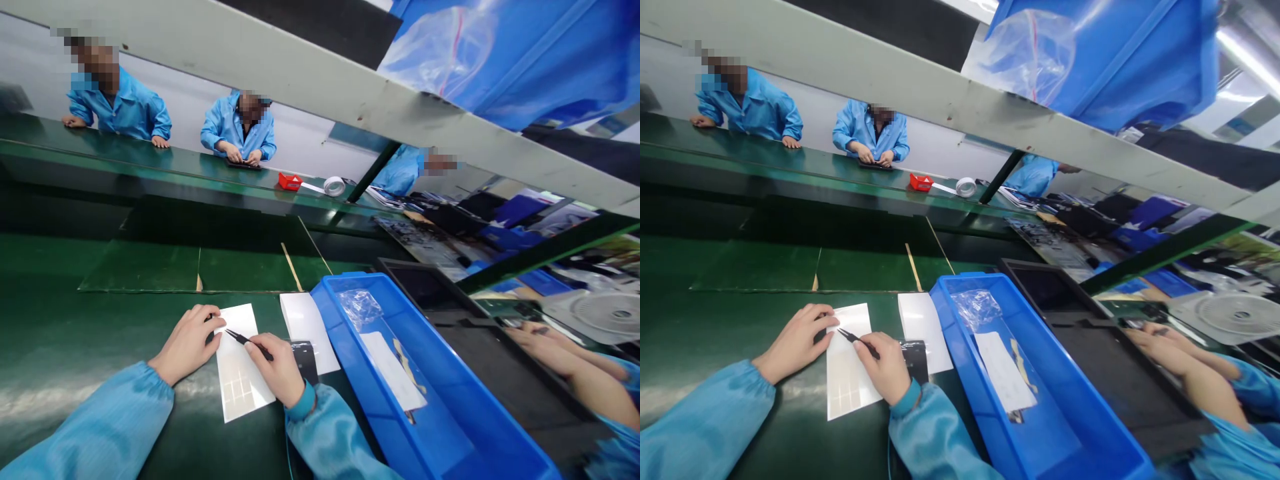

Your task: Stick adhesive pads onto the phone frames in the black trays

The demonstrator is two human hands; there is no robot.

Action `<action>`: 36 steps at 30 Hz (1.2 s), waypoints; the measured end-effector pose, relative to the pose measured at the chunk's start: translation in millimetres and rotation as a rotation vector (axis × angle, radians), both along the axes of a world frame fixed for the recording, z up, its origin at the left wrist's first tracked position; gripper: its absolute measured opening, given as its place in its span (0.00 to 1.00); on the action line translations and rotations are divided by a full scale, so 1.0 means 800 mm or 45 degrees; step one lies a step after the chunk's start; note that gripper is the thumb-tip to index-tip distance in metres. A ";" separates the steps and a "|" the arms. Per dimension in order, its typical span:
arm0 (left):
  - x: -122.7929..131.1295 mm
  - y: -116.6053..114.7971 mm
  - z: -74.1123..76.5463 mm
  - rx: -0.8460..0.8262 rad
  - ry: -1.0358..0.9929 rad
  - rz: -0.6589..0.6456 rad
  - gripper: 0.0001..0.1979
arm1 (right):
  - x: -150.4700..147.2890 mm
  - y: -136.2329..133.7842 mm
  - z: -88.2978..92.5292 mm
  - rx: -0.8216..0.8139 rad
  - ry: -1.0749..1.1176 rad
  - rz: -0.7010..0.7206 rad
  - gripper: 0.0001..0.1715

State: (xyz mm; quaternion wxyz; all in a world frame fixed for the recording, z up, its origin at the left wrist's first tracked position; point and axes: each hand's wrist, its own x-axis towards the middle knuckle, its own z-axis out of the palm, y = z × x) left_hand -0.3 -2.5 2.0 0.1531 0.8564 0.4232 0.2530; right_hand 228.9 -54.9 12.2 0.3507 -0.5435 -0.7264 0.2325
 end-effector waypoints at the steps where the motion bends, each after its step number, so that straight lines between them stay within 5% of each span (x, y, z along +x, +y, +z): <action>1: 0.000 0.000 0.000 0.003 -0.003 -0.004 0.11 | 0.000 0.000 0.001 0.001 0.002 0.006 0.12; 17: 0.000 0.003 0.017 -0.063 0.096 0.004 0.09 | 0.000 0.002 -0.004 -0.018 -0.031 0.017 0.11; 36: 0.000 0.004 0.016 -0.073 0.103 -0.027 0.09 | 0.002 0.002 -0.004 -0.029 -0.045 0.047 0.11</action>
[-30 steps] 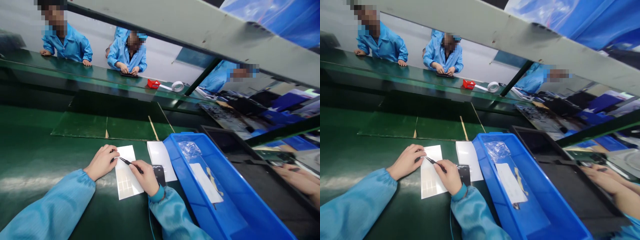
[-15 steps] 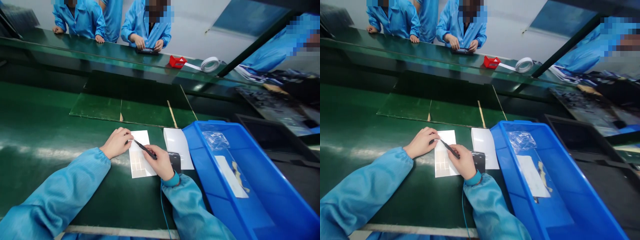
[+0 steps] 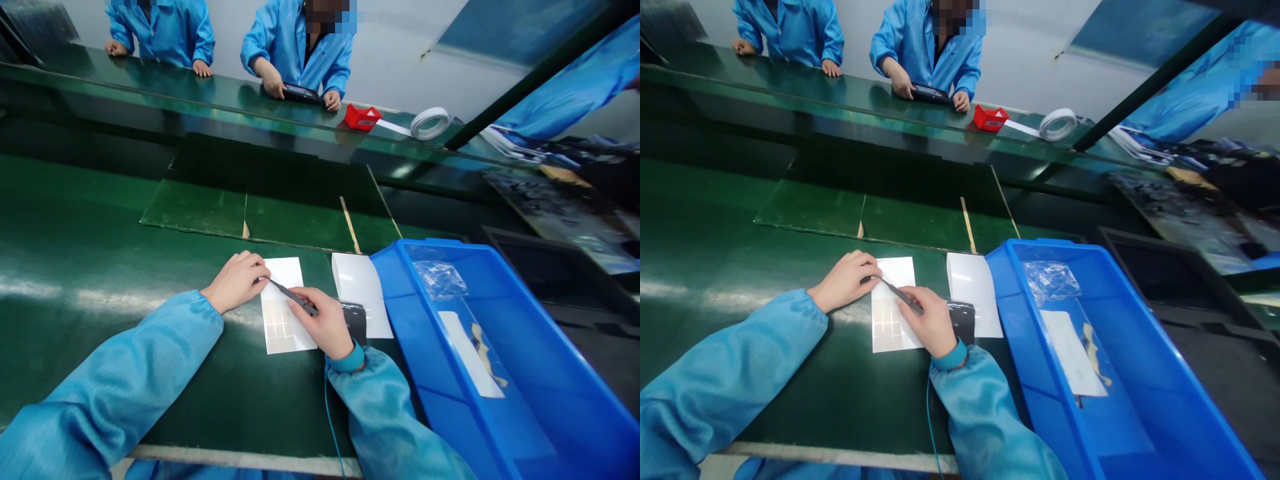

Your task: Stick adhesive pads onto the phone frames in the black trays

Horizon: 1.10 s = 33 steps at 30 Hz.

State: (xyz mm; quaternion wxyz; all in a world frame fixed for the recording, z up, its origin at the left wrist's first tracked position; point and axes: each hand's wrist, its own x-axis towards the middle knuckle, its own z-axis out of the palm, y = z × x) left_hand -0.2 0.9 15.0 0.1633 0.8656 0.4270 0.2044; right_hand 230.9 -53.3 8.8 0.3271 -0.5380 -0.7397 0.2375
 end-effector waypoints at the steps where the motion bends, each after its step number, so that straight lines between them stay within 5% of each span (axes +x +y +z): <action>1: 0.000 0.000 0.000 0.004 -0.001 0.002 0.08 | 0.000 0.000 0.001 0.005 -0.010 0.002 0.12; 15: 0.000 -0.001 0.002 -0.030 -0.004 0.012 0.09 | 0.000 0.001 0.009 0.029 0.018 0.021 0.18; 33: -0.001 0.002 -0.005 -0.022 -0.032 -0.050 0.07 | 0.000 0.002 0.008 0.069 0.037 0.068 0.11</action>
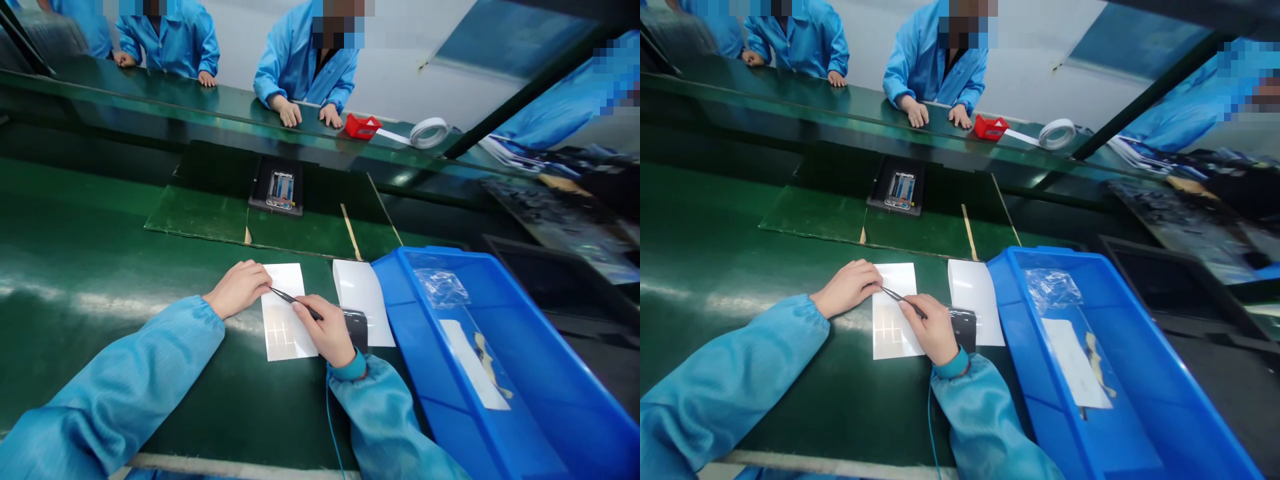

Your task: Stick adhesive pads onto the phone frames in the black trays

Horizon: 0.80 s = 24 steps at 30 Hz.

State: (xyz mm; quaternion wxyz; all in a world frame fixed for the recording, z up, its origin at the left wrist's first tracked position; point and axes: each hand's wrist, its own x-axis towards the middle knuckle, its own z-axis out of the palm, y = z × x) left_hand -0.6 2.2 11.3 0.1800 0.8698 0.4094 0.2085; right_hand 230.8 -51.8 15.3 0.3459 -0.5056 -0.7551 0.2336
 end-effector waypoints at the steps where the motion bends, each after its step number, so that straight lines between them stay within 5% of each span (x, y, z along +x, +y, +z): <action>1: -0.001 -0.002 -0.001 0.005 -0.016 0.006 0.07 | 0.000 0.000 -0.001 0.001 0.007 0.004 0.11; 7: -0.002 0.013 0.008 0.075 -0.156 0.176 0.14 | -0.002 0.000 -0.001 -0.018 0.058 -0.023 0.11; 12: 0.016 0.102 0.029 0.055 0.242 0.640 0.20 | -0.003 0.000 -0.004 -0.007 0.063 -0.007 0.10; 17: 0.019 0.177 0.041 0.003 0.460 0.791 0.21 | -0.004 0.000 -0.005 0.014 0.081 -0.012 0.10; 20: 0.011 0.180 0.048 0.019 0.553 0.777 0.17 | -0.006 0.000 -0.004 0.026 0.094 -0.014 0.10; 24: -0.009 0.148 0.061 0.067 0.628 0.749 0.17 | -0.007 0.000 -0.004 0.029 0.124 -0.019 0.12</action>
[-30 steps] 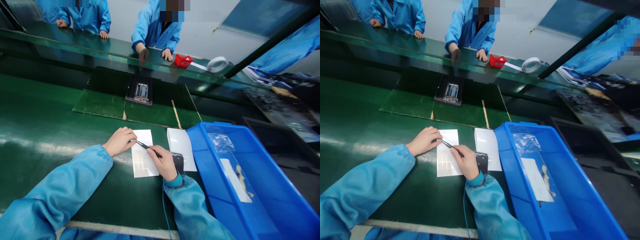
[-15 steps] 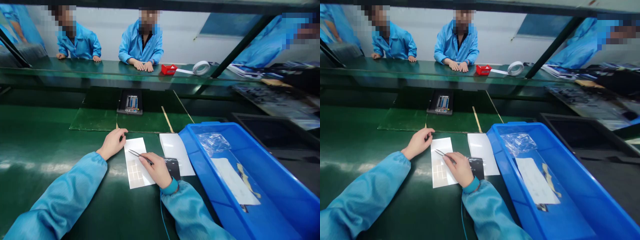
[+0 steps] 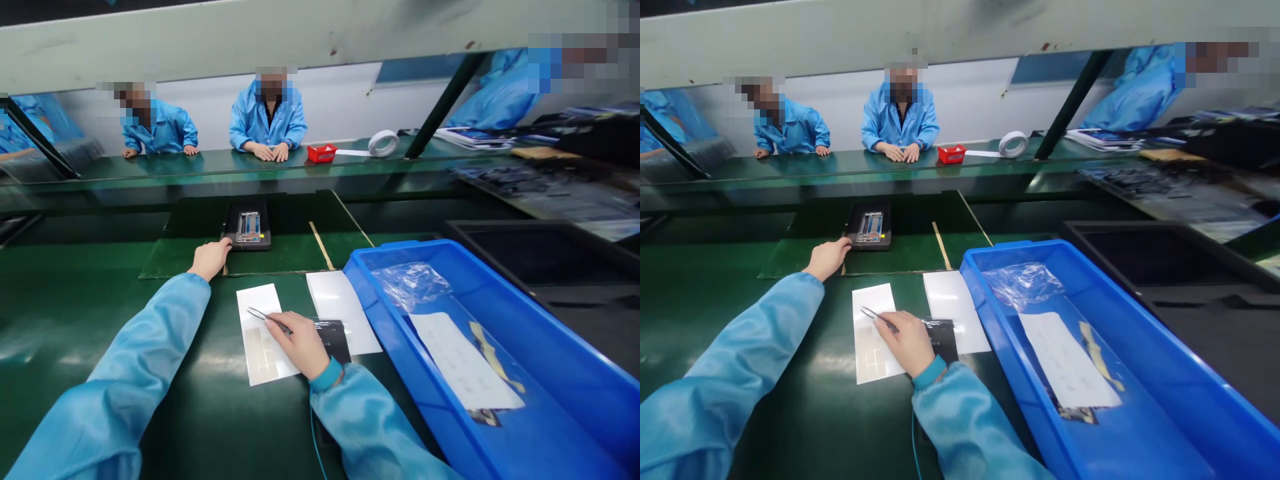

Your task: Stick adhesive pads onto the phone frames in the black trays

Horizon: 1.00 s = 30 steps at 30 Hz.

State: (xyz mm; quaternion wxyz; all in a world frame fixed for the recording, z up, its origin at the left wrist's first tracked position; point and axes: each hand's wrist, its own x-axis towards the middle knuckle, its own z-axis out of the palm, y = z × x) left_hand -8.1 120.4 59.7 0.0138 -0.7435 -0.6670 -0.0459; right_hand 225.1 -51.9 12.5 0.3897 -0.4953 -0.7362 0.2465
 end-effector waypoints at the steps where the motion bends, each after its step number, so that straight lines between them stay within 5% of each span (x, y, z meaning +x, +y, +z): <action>1: -0.008 -0.012 0.003 0.005 0.012 0.000 0.18 | 0.000 0.000 0.000 0.000 0.013 -0.009 0.13; 6: -0.058 -0.088 0.010 0.017 -0.060 0.014 0.17 | 0.002 0.001 -0.003 0.082 0.149 -0.084 0.17; 9: -0.091 -0.131 0.003 0.050 -0.434 0.063 0.15 | 0.002 0.001 -0.002 0.161 0.211 -0.148 0.15; 13: -0.128 -0.163 -0.012 0.096 -0.995 0.328 0.13 | 0.003 0.002 -0.001 0.173 0.212 -0.198 0.14; 17: -0.156 -0.161 -0.025 0.222 -1.616 0.618 0.17 | 0.005 0.004 -0.007 0.157 0.172 -0.230 0.15; 20: -0.174 -0.152 -0.027 0.263 -1.787 0.687 0.24 | 0.007 0.005 -0.013 0.148 0.176 -0.261 0.18; 25: -0.202 -0.142 -0.010 0.161 -1.938 0.697 0.25 | 0.008 0.004 -0.014 0.175 0.220 -0.307 0.18; 30: -0.211 -0.136 0.020 -0.107 -1.997 0.528 0.24 | 0.005 0.000 -0.006 0.209 0.290 -0.417 0.14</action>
